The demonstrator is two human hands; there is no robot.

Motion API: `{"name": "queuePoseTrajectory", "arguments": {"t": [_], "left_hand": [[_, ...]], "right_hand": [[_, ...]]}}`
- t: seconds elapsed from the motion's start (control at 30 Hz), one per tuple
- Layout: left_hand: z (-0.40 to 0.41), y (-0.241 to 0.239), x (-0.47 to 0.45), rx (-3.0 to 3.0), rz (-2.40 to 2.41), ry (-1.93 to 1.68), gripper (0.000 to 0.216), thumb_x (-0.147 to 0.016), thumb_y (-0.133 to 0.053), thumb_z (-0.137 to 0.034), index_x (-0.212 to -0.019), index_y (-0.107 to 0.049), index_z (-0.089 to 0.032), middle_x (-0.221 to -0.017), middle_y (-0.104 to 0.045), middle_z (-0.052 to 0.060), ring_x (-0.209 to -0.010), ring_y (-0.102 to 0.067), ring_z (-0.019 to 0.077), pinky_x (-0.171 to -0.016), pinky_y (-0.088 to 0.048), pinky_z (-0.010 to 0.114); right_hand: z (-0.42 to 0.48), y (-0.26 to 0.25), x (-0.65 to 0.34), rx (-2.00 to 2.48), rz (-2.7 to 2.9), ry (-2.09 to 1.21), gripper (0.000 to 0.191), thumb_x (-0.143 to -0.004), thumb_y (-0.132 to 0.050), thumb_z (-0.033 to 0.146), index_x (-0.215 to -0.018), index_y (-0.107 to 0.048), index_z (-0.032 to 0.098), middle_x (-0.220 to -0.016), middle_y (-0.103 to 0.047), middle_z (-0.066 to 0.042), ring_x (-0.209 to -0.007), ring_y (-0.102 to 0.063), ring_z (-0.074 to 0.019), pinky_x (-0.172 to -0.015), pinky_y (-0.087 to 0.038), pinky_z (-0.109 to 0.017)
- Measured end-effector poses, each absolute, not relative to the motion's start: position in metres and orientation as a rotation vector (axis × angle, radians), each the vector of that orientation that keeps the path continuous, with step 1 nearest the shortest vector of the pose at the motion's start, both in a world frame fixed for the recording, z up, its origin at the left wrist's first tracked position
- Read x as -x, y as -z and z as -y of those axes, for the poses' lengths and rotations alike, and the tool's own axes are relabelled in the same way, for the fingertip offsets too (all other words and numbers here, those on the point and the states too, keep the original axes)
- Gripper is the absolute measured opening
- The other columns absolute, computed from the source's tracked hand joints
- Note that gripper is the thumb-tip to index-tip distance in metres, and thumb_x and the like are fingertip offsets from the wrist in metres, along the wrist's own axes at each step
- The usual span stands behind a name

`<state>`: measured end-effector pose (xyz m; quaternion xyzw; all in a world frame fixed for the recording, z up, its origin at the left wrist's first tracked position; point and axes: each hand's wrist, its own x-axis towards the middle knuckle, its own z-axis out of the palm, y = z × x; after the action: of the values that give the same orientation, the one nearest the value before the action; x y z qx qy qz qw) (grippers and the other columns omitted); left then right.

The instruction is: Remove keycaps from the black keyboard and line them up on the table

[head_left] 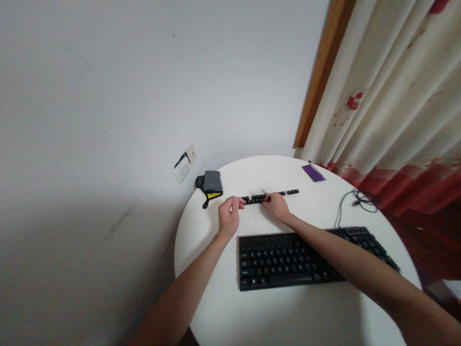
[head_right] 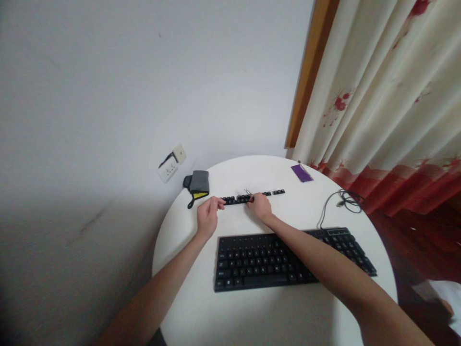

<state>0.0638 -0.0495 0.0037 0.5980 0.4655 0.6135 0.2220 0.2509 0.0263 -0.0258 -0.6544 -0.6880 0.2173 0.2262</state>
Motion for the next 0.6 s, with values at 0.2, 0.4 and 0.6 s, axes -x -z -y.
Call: {"name": "queuePoseTrajectory", "arguments": {"t": [0.2, 0.4, 0.6], "left_hand": [[0.049, -0.004, -0.063, -1.646, -1.295, -1.713, 0.043, -0.098, -0.041, -0.042, -0.078, -0.067, -0.014, -0.066, -0.062, 0.003, -0.066, -0.059, 0.0144, -0.065, -0.046, 0.025], [0.046, -0.009, -0.056, -1.610, -1.353, -1.795, 0.042, -0.098, -0.041, -0.041, -0.078, -0.067, -0.014, -0.064, -0.061, 0.002, -0.063, -0.058, 0.0137, -0.063, -0.045, 0.024], [0.043, -0.008, -0.053, -1.561, -1.421, -1.817, 0.042, -0.098, -0.041, -0.040, -0.077, -0.067, -0.015, -0.064, -0.060, 0.002, -0.063, -0.057, 0.0134, -0.063, -0.045, 0.024]], "right_hand": [[-0.021, 0.013, -0.254, 1.709, 1.879, -0.620, 0.010, -0.074, -0.069, 0.023, -0.078, -0.073, 0.014, -0.079, -0.073, -0.011, -0.078, -0.067, -0.0223, -0.068, -0.045, -0.027], [0.003, -0.024, -0.292, 1.349, 1.761, -0.667, 0.031, -0.095, -0.042, 0.037, -0.087, -0.062, 0.016, -0.083, -0.067, -0.006, -0.076, -0.060, -0.0175, -0.071, -0.046, -0.028], [0.054, -0.051, -0.342, 1.065, 1.726, -0.952, 0.040, -0.099, -0.035, 0.047, -0.092, -0.060, 0.018, -0.089, -0.061, -0.005, -0.086, -0.055, -0.0178, -0.082, -0.045, -0.030]]}}
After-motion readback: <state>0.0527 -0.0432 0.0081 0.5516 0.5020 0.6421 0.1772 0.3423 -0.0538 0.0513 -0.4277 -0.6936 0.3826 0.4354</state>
